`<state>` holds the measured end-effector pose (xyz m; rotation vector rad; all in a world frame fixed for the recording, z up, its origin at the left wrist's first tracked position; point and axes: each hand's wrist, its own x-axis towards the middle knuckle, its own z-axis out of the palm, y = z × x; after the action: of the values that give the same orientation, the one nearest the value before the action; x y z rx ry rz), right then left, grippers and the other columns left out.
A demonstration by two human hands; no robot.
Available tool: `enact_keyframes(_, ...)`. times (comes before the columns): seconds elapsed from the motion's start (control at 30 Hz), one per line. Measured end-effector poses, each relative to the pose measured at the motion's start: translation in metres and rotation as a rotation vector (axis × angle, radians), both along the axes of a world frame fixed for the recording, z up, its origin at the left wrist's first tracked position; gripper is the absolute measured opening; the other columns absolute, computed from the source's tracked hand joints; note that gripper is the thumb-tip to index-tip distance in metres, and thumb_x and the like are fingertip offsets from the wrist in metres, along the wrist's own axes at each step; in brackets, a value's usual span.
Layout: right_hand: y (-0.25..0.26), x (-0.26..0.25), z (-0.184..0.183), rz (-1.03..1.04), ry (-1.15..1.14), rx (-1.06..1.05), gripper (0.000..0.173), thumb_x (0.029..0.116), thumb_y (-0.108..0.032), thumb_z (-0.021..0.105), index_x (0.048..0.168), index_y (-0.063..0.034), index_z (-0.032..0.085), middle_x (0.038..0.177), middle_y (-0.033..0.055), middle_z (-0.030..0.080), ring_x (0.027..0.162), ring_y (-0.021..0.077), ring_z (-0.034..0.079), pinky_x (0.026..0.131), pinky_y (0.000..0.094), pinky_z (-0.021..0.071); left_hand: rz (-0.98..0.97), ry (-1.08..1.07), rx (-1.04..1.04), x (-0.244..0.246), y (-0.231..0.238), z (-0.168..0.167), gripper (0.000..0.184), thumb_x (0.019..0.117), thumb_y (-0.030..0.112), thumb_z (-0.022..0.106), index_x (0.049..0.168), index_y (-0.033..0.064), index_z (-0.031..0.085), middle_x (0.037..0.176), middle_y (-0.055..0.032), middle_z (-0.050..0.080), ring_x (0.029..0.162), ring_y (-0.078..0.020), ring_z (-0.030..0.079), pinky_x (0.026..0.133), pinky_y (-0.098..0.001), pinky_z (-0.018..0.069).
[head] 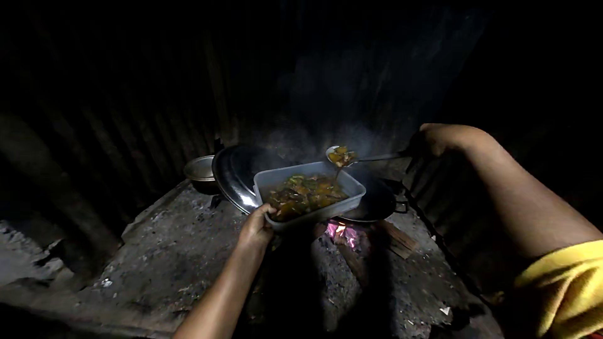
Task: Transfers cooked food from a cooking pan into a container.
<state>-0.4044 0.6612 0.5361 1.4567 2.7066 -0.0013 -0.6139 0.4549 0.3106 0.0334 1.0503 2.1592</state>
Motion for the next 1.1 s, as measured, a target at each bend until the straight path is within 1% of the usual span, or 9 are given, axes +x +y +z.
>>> enact_keyframes(0.13, -0.036, 0.006, -0.014, 0.019, -0.086, 0.181, 0.026, 0.1027, -0.027, 0.066, 0.108, -0.0019, 0.070, 0.110, 0.0253, 0.069, 0.107, 0.0459, 0.066, 0.085, 0.0670, 0.0502, -0.016, -0.041, 0.021, 0.002, 0.006, 0.000, 0.014, 0.0882, -0.010, 0.047, 0.093, 0.0024, 0.053, 0.073, -0.0100, 0.058, 0.059, -0.0154, 0.059, 0.053, -0.0269, 0.0521)
enact_keyframes(0.27, -0.068, 0.023, -0.049, 0.178, -0.170, 0.601, 0.012, 0.1004, -0.007, 0.062, 0.096, -0.0027, 0.072, 0.092, 0.0220, 0.071, 0.089, 0.0433, 0.070, 0.076, 0.0585, 0.0513, -0.042, -0.079, 0.035, 0.003, 0.007, 0.001, 0.013, 0.0880, -0.008, 0.048, 0.094, 0.0027, 0.053, 0.073, -0.0108, 0.059, 0.058, -0.0162, 0.059, 0.052, -0.0284, 0.0522)
enact_keyframes(0.37, -0.058, 0.046, -0.083, 0.452, 0.036, 0.936, 0.028, 0.0905, 0.008, 0.064, 0.112, -0.0037, 0.077, 0.088, 0.0254, 0.069, 0.077, 0.0441, 0.068, 0.067, 0.0559, 0.0481, -0.066, -0.076, 0.047, 0.003, 0.007, -0.002, 0.013, 0.0897, -0.007, 0.047, 0.096, 0.0035, 0.053, 0.074, -0.0104, 0.060, 0.060, -0.0161, 0.061, 0.053, -0.0287, 0.0534)
enact_keyframes(0.53, -0.044, 0.068, -0.116, 0.497, 0.149, 1.073, 0.045, 0.0877, 0.006, 0.067, 0.130, -0.0088, 0.072, 0.090, 0.0259, 0.067, 0.076, 0.0430, 0.067, 0.061, 0.0528, 0.0468, -0.065, -0.083, 0.050, 0.006, 0.005, -0.003, 0.014, 0.0891, -0.007, 0.047, 0.095, 0.0037, 0.053, 0.072, -0.0105, 0.059, 0.058, -0.0161, 0.060, 0.052, -0.0286, 0.0530)
enact_keyframes(0.63, -0.032, 0.075, -0.119, 0.399, 0.267, 0.836, 0.034, 0.0948, -0.001, 0.064, 0.126, -0.0086, 0.074, 0.088, 0.0276, 0.068, 0.075, 0.0475, 0.068, 0.062, 0.0595, 0.0490, -0.088, -0.072, 0.085, 0.010, 0.001, -0.003, 0.014, 0.0897, -0.007, 0.045, 0.093, 0.0038, 0.053, 0.071, -0.0097, 0.061, 0.058, -0.0152, 0.061, 0.053, -0.0276, 0.0541)
enact_keyframes(0.7, -0.028, 0.076, -0.110, 0.185, 0.315, 0.394, 0.025, 0.1054, -0.020, 0.060, 0.121, -0.0050, 0.072, 0.099, 0.0270, 0.071, 0.091, 0.0485, 0.069, 0.076, 0.0669, 0.0512, -0.101, -0.063, 0.110, 0.012, -0.002, -0.005, 0.015, 0.0905, -0.007, 0.044, 0.093, 0.0030, 0.054, 0.072, -0.0100, 0.062, 0.060, -0.0153, 0.063, 0.055, -0.0277, 0.0551)
enact_keyframes(0.8, 0.006, 0.076, -0.116, 0.035, 0.476, -0.134, 0.031, 0.1020, -0.028, 0.067, 0.110, 0.0015, 0.071, 0.097, 0.0202, 0.068, 0.089, 0.0319, 0.063, 0.085, 0.0557, 0.0499, -0.078, -0.035, 0.078, 0.019, -0.005, -0.007, 0.014, 0.0901, -0.008, 0.045, 0.093, 0.0023, 0.055, 0.073, -0.0096, 0.061, 0.062, -0.0141, 0.063, 0.056, -0.0260, 0.0551)
enact_keyframes(0.93, 0.022, 0.073, -0.144, 0.047, 0.598, -0.330, 0.028, 0.0963, -0.024, 0.075, 0.095, 0.0038, 0.067, 0.078, 0.0043, 0.057, 0.067, 0.0074, 0.047, 0.067, 0.0280, 0.0445, -0.076, 0.005, 0.019, 0.029, -0.006, -0.015, 0.015, 0.0888, -0.007, 0.048, 0.095, 0.0053, 0.054, 0.077, -0.0078, 0.061, 0.066, -0.0153, 0.062, 0.059, -0.0300, 0.0548)
enact_keyframes(1.1, 0.037, 0.069, -0.173, 0.126, 0.613, -0.378, 0.030, 0.0970, -0.027, 0.074, 0.105, 0.0021, 0.071, 0.085, 0.0052, 0.065, 0.071, 0.0062, 0.055, 0.073, 0.0274, 0.0498, -0.089, -0.049, -0.054, 0.046, -0.005, -0.020, 0.013, 0.0907, -0.004, 0.051, 0.099, 0.0061, 0.054, 0.081, -0.0091, 0.059, 0.069, -0.0182, 0.061, 0.060, -0.0350, 0.0545)
